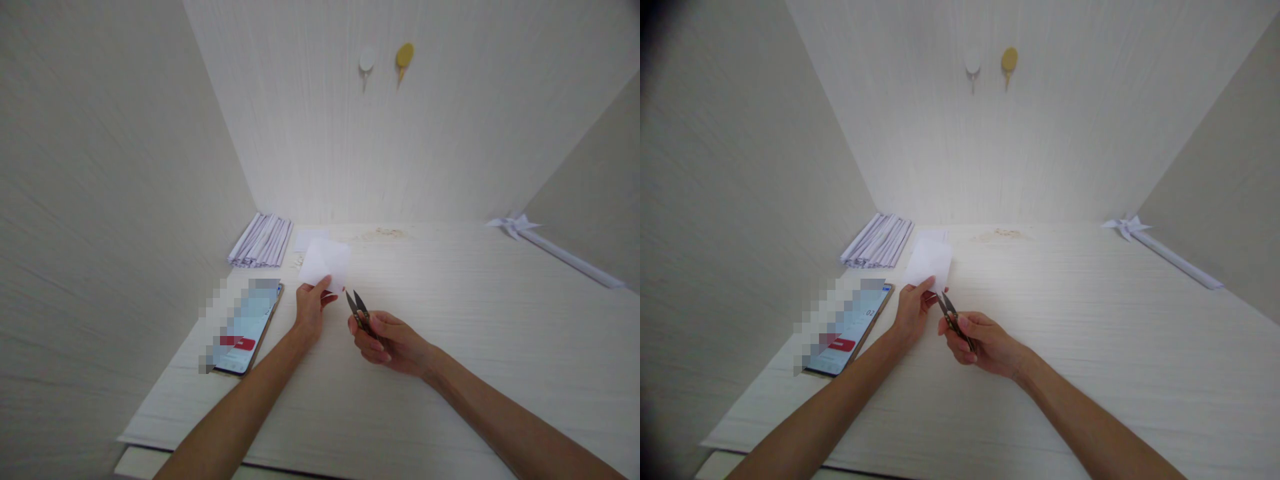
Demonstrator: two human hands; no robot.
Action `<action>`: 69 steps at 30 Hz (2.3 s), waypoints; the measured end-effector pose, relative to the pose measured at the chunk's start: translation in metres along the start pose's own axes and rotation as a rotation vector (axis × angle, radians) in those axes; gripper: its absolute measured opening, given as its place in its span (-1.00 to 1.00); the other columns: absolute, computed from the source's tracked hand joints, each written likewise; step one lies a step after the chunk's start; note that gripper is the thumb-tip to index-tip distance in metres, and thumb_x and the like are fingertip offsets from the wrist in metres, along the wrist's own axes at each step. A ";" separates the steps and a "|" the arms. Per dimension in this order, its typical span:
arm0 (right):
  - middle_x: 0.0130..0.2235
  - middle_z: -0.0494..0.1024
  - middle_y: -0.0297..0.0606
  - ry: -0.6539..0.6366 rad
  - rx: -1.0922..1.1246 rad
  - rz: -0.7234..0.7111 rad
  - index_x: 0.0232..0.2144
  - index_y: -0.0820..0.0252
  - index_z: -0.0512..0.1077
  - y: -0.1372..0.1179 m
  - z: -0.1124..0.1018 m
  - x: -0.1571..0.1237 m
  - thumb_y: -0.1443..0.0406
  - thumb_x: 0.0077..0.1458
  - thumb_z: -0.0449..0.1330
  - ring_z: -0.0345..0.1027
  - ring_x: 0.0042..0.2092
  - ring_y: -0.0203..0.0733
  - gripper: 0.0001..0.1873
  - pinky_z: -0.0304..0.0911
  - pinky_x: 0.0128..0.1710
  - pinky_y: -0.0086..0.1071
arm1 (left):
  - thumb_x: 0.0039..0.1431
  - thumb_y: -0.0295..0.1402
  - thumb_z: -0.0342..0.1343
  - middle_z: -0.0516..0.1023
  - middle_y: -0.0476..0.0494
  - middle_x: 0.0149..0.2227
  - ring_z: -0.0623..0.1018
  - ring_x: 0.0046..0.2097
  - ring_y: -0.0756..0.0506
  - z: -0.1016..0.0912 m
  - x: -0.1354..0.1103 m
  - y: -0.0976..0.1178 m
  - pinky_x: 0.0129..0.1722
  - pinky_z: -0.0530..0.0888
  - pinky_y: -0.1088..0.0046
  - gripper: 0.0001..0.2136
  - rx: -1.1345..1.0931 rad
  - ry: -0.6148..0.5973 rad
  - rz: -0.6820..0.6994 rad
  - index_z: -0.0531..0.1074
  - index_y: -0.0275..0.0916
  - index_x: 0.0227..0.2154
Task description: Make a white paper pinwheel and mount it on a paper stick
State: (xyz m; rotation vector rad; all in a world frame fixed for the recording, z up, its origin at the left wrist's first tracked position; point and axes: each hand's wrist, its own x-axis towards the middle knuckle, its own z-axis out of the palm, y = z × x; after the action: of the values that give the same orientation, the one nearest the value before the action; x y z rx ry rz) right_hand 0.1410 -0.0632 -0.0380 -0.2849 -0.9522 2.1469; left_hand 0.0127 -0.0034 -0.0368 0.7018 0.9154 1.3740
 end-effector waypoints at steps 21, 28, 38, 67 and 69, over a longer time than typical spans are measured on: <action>-0.69 0.12 -0.51 0.086 -0.009 -0.022 -0.38 0.33 0.35 -0.001 0.002 0.002 0.18 -0.06 0.09 -0.18 -0.69 -0.52 -0.72 -0.26 -0.70 -0.55 | -0.26 -0.45 0.13 0.45 0.00 -0.63 0.41 -0.62 0.09 0.002 -0.003 0.004 -0.63 0.33 0.63 -0.91 0.007 0.033 -0.025 0.39 -0.34 -0.59; -0.68 0.15 -0.50 0.078 0.019 -0.027 -0.38 0.33 0.33 -0.001 0.000 0.002 0.19 -0.04 0.07 -0.14 -0.69 -0.52 -0.73 -0.22 -0.69 -0.55 | -0.27 -0.46 0.14 0.45 0.02 -0.65 0.40 -0.65 0.10 0.003 -0.003 0.004 -0.65 0.33 0.63 -0.92 0.002 0.051 -0.029 0.38 -0.34 -0.61; -0.71 0.12 -0.52 0.067 0.014 -0.020 -0.47 0.28 0.30 -0.001 0.001 0.001 0.18 -0.08 0.11 -0.17 -0.70 -0.52 -0.76 -0.23 -0.69 -0.55 | -0.26 -0.44 0.13 0.47 0.00 -0.63 0.44 -0.61 0.08 0.003 -0.003 0.004 -0.65 0.33 0.64 -0.90 0.016 0.041 -0.023 0.39 -0.34 -0.58; -0.67 0.19 -0.49 0.448 -0.622 -0.091 -0.45 0.24 0.27 0.006 -0.001 0.007 0.14 0.03 -0.07 -0.06 -0.73 -0.50 -0.72 -0.21 -0.78 -0.57 | -0.21 -0.29 0.12 0.51 -0.14 -0.61 0.51 -0.51 -0.11 0.007 -0.017 0.003 -0.53 0.41 0.47 -0.79 0.065 0.041 0.167 0.43 -0.40 -0.59; -0.67 0.19 -0.49 0.447 -0.629 -0.090 -0.46 0.24 0.27 0.006 -0.001 0.007 0.15 0.04 -0.08 -0.05 -0.73 -0.51 -0.73 -0.21 -0.78 -0.58 | -0.21 -0.30 0.12 0.50 -0.14 -0.62 0.51 -0.51 -0.11 0.007 -0.018 0.002 -0.53 0.41 0.47 -0.79 0.051 0.041 0.151 0.43 -0.40 -0.59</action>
State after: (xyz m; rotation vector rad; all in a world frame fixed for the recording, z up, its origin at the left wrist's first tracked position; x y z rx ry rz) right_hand 0.1331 -0.0604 -0.0423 -0.9613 -1.3074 1.5497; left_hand 0.0186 -0.0200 -0.0293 0.7971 0.9485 1.5070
